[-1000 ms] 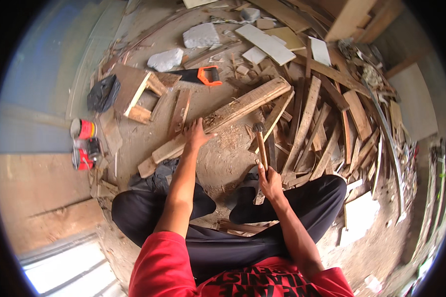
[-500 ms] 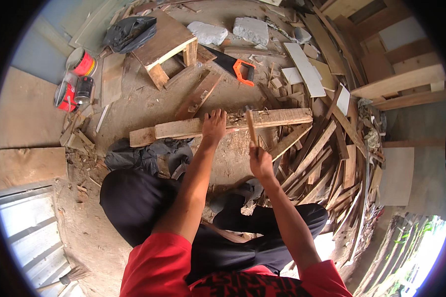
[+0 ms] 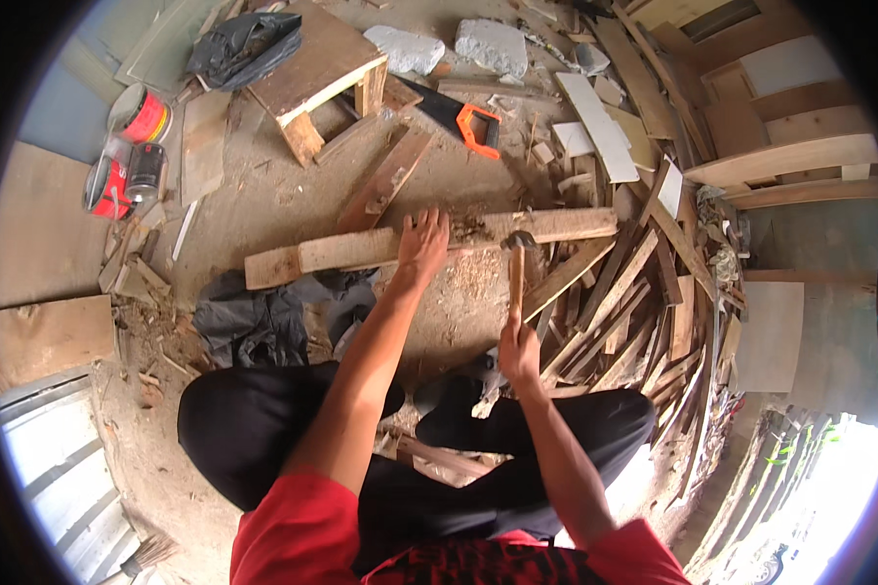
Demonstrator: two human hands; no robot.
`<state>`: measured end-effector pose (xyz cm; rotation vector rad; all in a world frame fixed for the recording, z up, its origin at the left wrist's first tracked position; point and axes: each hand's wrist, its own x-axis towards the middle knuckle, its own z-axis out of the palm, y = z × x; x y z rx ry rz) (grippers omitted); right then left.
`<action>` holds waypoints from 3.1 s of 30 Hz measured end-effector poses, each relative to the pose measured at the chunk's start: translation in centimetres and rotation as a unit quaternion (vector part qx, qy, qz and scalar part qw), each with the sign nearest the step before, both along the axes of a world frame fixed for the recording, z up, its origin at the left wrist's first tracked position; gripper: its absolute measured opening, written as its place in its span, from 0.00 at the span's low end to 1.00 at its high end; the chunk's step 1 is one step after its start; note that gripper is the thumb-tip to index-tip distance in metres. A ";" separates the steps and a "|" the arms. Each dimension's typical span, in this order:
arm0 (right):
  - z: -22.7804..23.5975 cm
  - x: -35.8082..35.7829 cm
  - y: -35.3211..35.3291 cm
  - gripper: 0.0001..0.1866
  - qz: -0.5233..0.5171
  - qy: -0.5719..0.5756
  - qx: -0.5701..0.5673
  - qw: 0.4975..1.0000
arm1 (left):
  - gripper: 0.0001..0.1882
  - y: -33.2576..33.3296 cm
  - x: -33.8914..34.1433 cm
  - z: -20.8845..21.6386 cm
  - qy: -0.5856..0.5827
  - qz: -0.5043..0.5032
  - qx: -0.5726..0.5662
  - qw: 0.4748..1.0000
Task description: The person sits on the floor and uses a hammer to repeatedly strike and break a long wooden plank into smaller pieces. The person adjusts the wood and continues hammering until it splits, then discards the pieces.
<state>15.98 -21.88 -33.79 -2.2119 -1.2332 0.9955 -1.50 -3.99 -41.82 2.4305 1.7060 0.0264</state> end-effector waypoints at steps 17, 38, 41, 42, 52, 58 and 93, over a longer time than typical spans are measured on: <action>22.2 -2.2 11.5 0.25 0.111 0.031 0.306 0.945 | 0.49 0.2 -0.6 0.6 -0.021 0.015 -0.044 0.999; 1.4 -0.3 3.2 0.24 0.136 -0.096 0.199 0.966 | 0.49 -0.3 0.3 0.5 -0.052 0.003 -0.012 0.999; 2.5 1.1 5.0 0.27 0.135 -0.073 0.046 0.987 | 0.50 -0.4 0.3 0.7 -0.052 0.011 -0.007 0.999; 5.2 0.3 6.4 0.28 0.147 -0.050 0.018 0.988 | 0.51 -0.2 -0.1 1.2 -0.047 0.017 -0.039 0.998; 5.0 0.1 7.8 0.27 0.172 0.031 0.396 0.901 | 0.43 -0.9 0.7 -0.4 -0.067 -0.001 0.060 0.996; 3.1 3.7 -1.6 0.24 0.250 -0.216 0.226 0.917 | 0.49 0.2 -0.8 1.0 -0.006 -0.027 -0.078 0.997; 6.3 3.4 -14.7 0.22 0.075 -0.021 0.132 0.988 | 0.37 -5.6 -7.8 33.5 -0.629 -0.047 0.216 0.745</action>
